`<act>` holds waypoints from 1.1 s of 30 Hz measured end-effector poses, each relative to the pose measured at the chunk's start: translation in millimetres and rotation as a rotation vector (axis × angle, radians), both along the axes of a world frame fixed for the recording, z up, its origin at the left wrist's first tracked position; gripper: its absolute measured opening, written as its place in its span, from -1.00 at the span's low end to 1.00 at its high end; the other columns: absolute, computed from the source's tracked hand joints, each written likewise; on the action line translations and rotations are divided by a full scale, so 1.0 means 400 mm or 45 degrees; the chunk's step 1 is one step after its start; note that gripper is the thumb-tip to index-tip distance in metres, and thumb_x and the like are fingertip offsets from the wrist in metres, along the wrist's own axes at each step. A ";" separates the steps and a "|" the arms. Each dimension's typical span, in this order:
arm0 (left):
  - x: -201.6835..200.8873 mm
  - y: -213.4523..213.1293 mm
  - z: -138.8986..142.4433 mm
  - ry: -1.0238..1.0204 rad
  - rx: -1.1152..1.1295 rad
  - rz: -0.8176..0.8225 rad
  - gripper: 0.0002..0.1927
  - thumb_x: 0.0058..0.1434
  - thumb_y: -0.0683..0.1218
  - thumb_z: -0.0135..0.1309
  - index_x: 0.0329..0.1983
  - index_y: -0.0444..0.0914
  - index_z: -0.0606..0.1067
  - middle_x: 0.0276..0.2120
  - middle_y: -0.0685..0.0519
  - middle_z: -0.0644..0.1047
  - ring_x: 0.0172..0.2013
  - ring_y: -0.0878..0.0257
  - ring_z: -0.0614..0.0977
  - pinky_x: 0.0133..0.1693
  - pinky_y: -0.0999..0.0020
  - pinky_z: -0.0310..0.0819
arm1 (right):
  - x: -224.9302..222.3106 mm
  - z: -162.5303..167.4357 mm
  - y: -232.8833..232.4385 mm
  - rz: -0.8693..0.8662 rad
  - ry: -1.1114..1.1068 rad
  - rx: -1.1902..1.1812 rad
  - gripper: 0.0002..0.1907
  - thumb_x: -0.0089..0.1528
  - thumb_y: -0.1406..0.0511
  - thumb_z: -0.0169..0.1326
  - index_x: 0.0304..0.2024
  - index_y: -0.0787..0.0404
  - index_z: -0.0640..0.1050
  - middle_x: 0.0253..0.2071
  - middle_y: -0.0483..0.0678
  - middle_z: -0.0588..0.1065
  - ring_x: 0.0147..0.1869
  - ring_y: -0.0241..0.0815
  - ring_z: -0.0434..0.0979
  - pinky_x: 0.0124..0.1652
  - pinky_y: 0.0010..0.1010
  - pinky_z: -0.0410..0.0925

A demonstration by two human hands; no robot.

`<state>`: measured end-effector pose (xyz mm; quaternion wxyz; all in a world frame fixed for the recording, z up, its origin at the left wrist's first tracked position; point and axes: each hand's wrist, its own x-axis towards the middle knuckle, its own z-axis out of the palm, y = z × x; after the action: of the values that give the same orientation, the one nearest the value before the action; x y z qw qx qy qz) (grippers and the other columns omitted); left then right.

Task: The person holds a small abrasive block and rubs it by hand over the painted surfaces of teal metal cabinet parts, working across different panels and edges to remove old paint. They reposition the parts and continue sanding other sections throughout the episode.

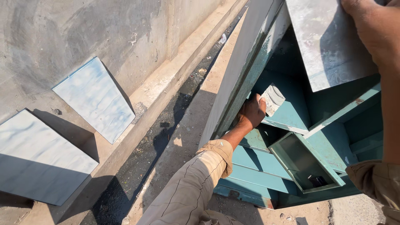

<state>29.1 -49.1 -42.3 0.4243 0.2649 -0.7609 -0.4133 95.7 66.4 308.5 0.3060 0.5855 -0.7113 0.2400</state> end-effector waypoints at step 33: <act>-0.007 0.022 0.028 0.176 -0.114 -0.085 -0.66 0.41 0.04 -0.14 -0.18 -0.33 0.46 -0.36 -0.32 0.56 -0.27 -0.33 0.59 -0.21 -0.19 0.42 | -0.167 -0.222 0.036 0.665 -0.797 -1.317 -0.71 0.46 0.29 0.11 0.08 0.27 0.31 -0.03 -0.02 0.52 0.06 -0.27 0.59 0.08 -0.38 0.49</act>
<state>26.5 -40.3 -31.0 0.4732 0.1911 -0.7559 -0.4101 28.9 80.7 219.6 0.2585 0.4188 -0.3940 0.7763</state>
